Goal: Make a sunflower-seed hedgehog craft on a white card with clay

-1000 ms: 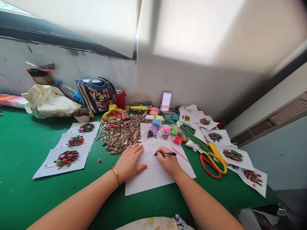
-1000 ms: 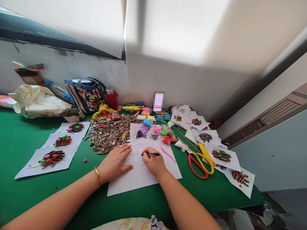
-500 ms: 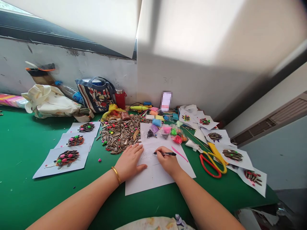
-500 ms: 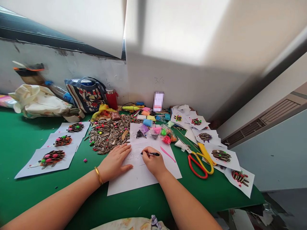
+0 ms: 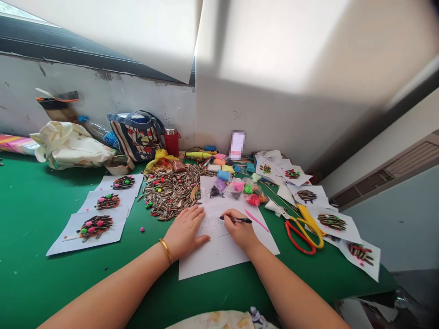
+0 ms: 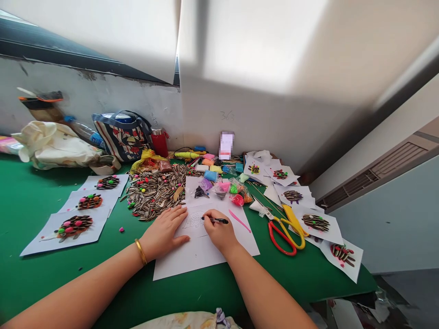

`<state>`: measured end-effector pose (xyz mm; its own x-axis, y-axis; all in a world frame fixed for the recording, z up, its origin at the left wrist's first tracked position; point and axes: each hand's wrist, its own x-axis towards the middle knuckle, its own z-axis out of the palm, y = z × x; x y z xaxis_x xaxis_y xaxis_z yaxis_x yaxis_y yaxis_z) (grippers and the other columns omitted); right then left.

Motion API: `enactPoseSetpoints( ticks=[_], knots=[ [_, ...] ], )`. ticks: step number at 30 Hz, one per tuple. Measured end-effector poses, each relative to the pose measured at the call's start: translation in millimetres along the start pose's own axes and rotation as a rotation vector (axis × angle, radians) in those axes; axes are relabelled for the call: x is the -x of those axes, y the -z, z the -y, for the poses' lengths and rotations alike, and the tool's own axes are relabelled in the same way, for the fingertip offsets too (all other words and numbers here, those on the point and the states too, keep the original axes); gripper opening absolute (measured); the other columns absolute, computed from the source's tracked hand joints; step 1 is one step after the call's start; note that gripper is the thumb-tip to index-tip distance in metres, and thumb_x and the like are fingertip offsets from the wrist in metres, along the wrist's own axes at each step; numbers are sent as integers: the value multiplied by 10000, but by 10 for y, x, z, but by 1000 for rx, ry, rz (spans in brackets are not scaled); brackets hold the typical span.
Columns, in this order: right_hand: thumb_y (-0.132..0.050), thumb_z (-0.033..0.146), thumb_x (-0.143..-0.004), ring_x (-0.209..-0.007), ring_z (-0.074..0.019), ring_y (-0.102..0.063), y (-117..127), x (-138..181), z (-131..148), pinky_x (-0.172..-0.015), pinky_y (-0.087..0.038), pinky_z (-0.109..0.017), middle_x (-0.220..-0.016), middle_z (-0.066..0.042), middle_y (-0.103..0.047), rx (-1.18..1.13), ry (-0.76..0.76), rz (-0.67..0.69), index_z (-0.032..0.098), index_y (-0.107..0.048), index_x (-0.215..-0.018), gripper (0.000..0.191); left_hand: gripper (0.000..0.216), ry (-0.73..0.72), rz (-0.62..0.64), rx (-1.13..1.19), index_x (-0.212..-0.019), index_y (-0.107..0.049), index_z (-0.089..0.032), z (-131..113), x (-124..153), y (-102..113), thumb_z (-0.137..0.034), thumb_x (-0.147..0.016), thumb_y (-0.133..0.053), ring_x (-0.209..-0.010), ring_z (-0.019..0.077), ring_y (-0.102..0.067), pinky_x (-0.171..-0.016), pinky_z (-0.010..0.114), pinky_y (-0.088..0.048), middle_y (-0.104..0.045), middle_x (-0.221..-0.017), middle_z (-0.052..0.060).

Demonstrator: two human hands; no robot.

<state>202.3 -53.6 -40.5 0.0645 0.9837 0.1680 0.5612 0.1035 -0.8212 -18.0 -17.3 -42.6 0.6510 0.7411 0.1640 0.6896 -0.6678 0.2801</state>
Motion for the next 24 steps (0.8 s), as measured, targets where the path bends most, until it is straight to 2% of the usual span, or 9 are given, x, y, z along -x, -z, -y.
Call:
enactPoseSetpoints(
  ticks=[14,24],
  knots=[
    [-460,271,-863,-779,-179,-605,3,-7,37,-705,-441,-290,-808,3,-674,30,-24,14,236,-647,-871,190,689,16,31,-20,-1357,-503,-192,-35,-10,47,-527,-774,-653,-1399,304,-330,-1165,495,-229,-436,-1481,114],
    [-468,309,-886,-783,-176,-607,0,-22,8,-715,-452,-290,-829,-1,-671,-4,-5,24,231,-646,-937,201,691,7,13,-24,-1357,-504,-198,-7,-2,6,-545,-777,-644,-1399,306,-328,-1168,496,-224,-430,-1486,106]
  ],
)
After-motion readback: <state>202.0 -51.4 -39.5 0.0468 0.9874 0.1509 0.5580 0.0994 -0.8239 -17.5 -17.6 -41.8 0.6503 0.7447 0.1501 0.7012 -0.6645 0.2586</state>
